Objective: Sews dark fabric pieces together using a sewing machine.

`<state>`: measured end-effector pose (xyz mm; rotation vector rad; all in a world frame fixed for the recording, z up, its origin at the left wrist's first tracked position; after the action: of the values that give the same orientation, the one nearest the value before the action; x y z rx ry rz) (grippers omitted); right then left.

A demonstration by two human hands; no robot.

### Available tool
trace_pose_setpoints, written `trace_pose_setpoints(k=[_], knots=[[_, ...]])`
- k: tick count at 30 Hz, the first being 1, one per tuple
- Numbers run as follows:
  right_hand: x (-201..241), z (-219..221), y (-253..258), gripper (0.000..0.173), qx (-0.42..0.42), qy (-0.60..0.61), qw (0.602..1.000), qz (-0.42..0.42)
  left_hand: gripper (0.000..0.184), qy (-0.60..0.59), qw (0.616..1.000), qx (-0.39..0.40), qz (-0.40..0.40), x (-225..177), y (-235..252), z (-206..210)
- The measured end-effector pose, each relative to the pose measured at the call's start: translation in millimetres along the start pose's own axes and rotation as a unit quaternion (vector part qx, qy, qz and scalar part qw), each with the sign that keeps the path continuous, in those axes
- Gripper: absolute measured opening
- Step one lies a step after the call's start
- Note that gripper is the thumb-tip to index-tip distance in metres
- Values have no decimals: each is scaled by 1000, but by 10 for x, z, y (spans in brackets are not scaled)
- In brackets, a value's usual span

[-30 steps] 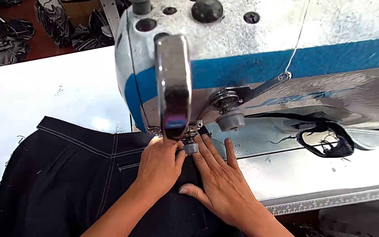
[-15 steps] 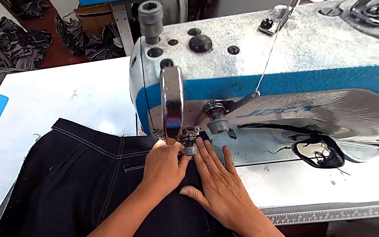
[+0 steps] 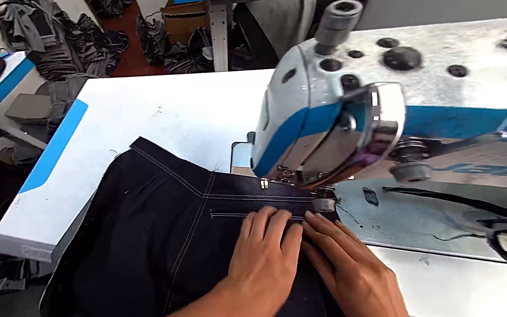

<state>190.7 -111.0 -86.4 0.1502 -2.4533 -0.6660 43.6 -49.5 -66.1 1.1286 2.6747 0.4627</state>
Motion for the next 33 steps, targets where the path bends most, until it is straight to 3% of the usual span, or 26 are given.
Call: trace_pose_setpoints(k=[3,7,16,22,33], knots=[[16,-7,14,34,6,-3,1000,10,69,30,996,90,-2,-14,-311,10],[75,17,8,31,3,-6,1000,30,93,63,985,161,4,2,-316,-13],[76,73,-37,30,-31,43,997,47,84,50,992,116,-11,-32,-202,-29],[20,42,-44,28,-42,76,995,52,104,85,992,91,12,-52,-214,62],[18,25,-71,27,-48,105,992,46,99,99,990,98,23,-24,-279,64]])
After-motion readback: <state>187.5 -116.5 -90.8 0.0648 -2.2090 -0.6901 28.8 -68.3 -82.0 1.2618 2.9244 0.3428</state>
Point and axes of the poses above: each hand's wrist, its own y-axis towards the middle knuckle, its own z-axis out of the palm, x = y × z, the point moved 3 cm from there along y, towards the middle knuckle, and after that the axes turned 15 degrees about y, right-handed, at the moved point
